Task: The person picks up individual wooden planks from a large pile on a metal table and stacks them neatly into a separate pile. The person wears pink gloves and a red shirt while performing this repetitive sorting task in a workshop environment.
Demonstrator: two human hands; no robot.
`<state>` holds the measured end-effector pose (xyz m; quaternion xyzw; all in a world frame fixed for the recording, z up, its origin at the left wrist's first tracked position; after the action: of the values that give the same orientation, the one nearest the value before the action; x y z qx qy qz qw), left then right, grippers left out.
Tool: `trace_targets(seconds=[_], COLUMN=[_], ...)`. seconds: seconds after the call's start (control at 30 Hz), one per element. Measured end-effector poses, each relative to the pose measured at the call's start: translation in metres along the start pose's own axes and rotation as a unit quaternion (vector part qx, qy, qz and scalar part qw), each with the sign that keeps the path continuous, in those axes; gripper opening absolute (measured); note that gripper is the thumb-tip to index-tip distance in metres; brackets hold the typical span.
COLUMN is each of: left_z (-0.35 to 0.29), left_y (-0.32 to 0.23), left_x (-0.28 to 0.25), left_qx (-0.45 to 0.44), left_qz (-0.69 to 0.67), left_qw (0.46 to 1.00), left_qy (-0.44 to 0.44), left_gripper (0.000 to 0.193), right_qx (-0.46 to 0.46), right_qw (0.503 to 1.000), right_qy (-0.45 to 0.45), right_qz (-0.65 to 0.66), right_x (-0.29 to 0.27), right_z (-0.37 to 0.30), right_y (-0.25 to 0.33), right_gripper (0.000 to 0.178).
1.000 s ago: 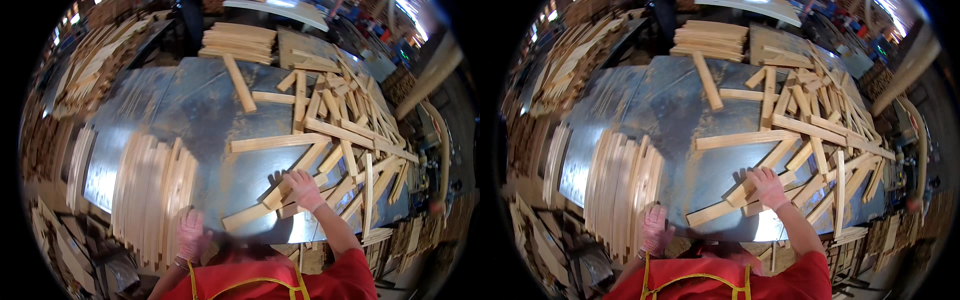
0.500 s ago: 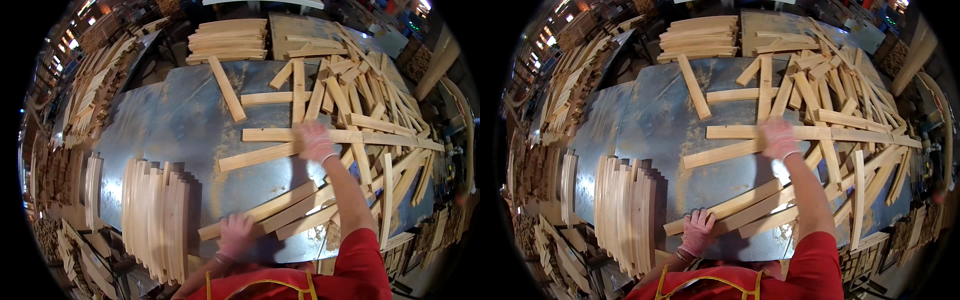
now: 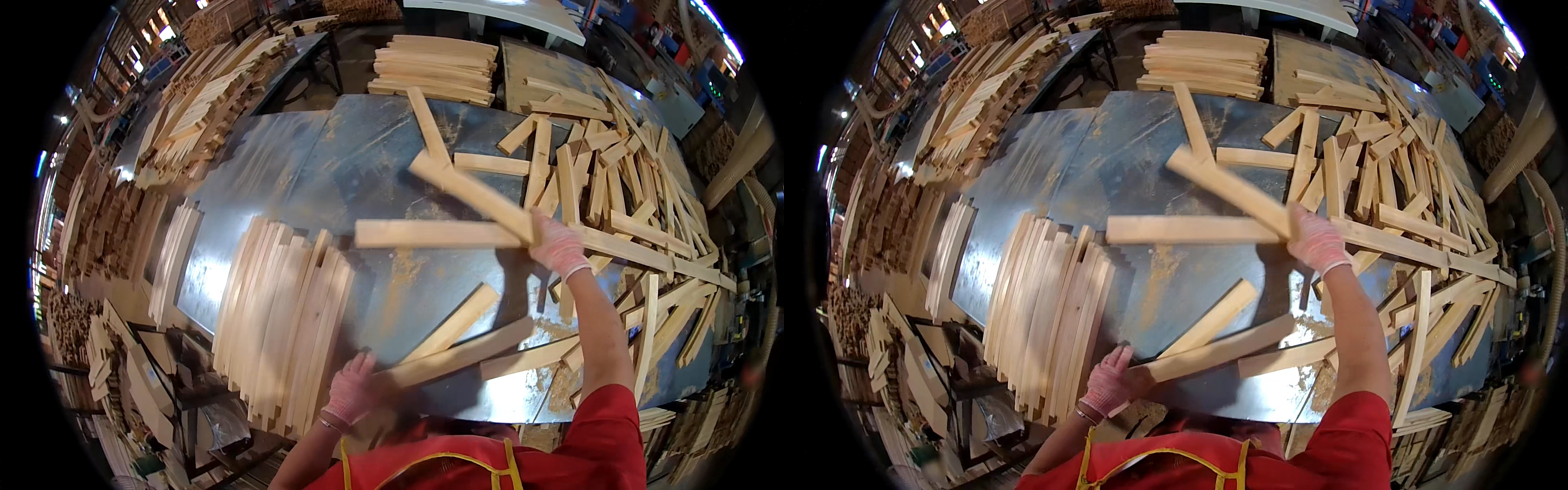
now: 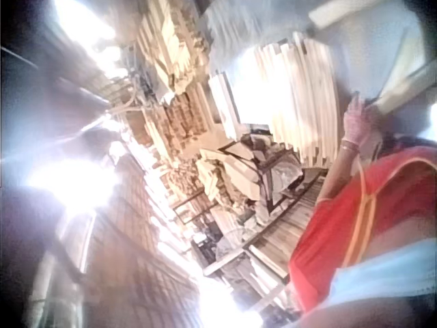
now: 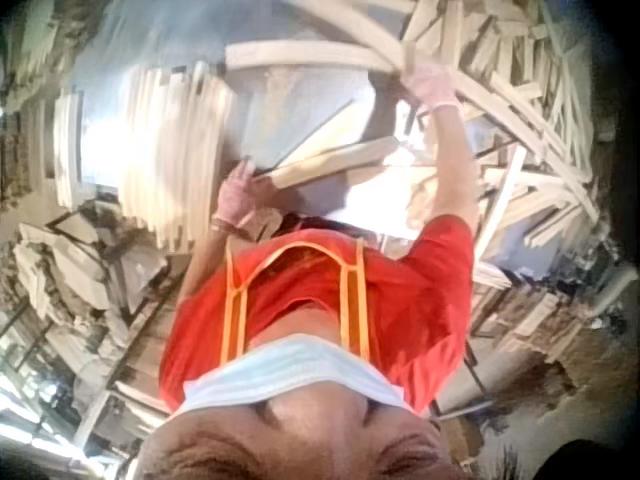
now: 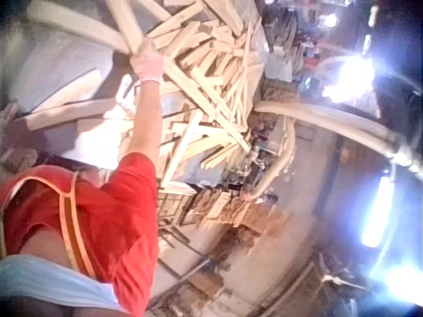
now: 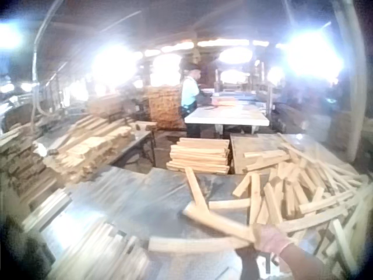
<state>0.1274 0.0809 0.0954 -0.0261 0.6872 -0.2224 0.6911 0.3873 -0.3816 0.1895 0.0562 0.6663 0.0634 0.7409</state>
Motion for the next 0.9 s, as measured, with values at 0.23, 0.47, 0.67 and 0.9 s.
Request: trace_targets(seconds=[0.23,0.47,0.67,0.9], left_z=[-0.066,-0.136,-0.127,-0.065], left_y=[0.002,0.019,0.042,-0.008], left_x=[-0.015,-0.033,-0.038,-0.045], left_qx=[-0.064,-0.380,-0.176,-0.073], left_qz=[0.014,-0.581,-0.211,-0.022], left_qw=[0.998,0.717,0.962,0.988], left_qy=[0.012,0.054,0.000,-0.133], left_gripper=[0.043,0.046,0.062,0.085], right_qx=[0.304,0.246,0.165,-0.100], right_qw=[0.824,0.865,0.882,0.816], right_qy=[-0.052,0.109,0.246,0.328], right_qz=[0.476,0.424,0.367,0.465], right_x=[0.009,0.097,0.166,0.135], right_z=[-0.124,-0.279,-0.323,-0.226], right_y=[-0.017,0.180,0.328,0.342], right_gripper=[0.061,0.051,0.069,0.051])
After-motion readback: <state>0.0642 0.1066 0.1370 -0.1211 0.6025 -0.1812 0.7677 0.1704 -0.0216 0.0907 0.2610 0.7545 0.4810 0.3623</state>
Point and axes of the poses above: each hand's wrist, its own z-axis towards the middle knuckle, its own x-axis out of the palm, y = z × x, the point moved 7 cm from there along z, towards the middle knuckle, and after that the axes turned 13 degrees about -y, right-handed, at the moved point
